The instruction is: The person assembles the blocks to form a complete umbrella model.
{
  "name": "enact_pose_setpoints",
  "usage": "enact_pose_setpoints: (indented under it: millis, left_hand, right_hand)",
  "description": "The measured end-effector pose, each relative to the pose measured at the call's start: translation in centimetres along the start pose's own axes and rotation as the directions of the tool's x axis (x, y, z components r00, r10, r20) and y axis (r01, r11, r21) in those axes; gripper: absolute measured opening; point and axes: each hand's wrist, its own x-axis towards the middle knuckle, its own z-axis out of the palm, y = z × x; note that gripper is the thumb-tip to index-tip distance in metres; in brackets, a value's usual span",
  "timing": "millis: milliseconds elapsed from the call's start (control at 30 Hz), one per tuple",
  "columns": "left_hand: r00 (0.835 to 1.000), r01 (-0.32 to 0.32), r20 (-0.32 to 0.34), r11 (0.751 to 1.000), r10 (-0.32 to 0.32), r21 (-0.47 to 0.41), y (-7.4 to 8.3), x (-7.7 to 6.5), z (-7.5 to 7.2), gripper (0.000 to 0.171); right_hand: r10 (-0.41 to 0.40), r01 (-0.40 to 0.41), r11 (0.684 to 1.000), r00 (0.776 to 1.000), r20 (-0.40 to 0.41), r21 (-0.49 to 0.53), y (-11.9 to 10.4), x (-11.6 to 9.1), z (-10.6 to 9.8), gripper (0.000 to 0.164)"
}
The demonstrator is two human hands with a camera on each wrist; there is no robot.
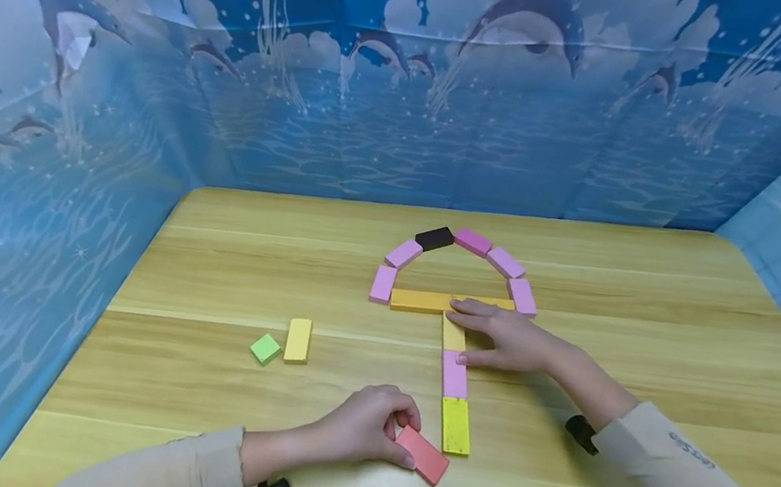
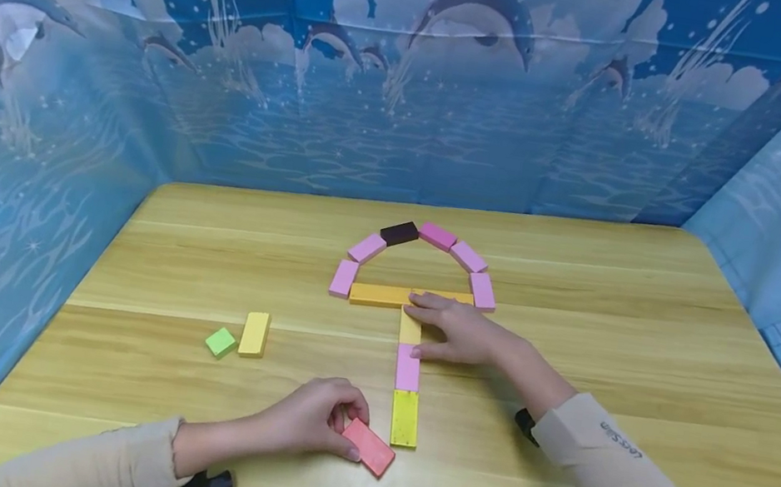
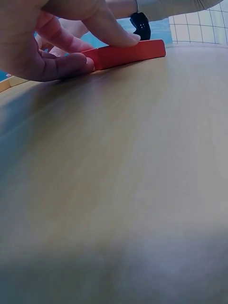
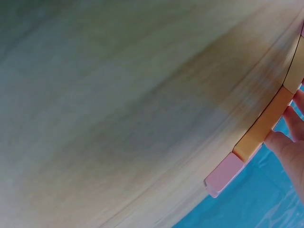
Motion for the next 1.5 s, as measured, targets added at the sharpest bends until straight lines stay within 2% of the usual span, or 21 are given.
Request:
enact_pose_setpoints:
  millis: [667,1167,1333,1500]
  left_hand:
    - [1.0,-0.027,0.001,0.994,0.027,0.109,1.0,0.5,0.6,0.03]
    - [1.0,-0.006,0.027,0.995,0.004,0.102,1.1,0.5,0.8,0.031]
    - [0.998,0.042,0.039,0.999,-0.042,0.001,0.8,0.6,-0.2,0.038]
    - [0.993,0.109,-0.022,0.991,-0.112,-0.083,0.0,0.0,-2.7,0.044]
  right_hand:
    - [0.0,0.0,1.0,1.0,0.006,-0.001,0.0,-0.1,-0.1,0.065]
    - [-0.016,0.016,1.0,1.0,0.0,0.0,0.0,-0.2,0.1,0.065]
    - [-0.016,0.015,1.0,1.0,-0.013,-0.011,0.0,-0.2,0.0,0.065]
    - [-0.02,0.02,1.0,1.0,-0.013,-0.019,0.1,0.0,0.1,0.064]
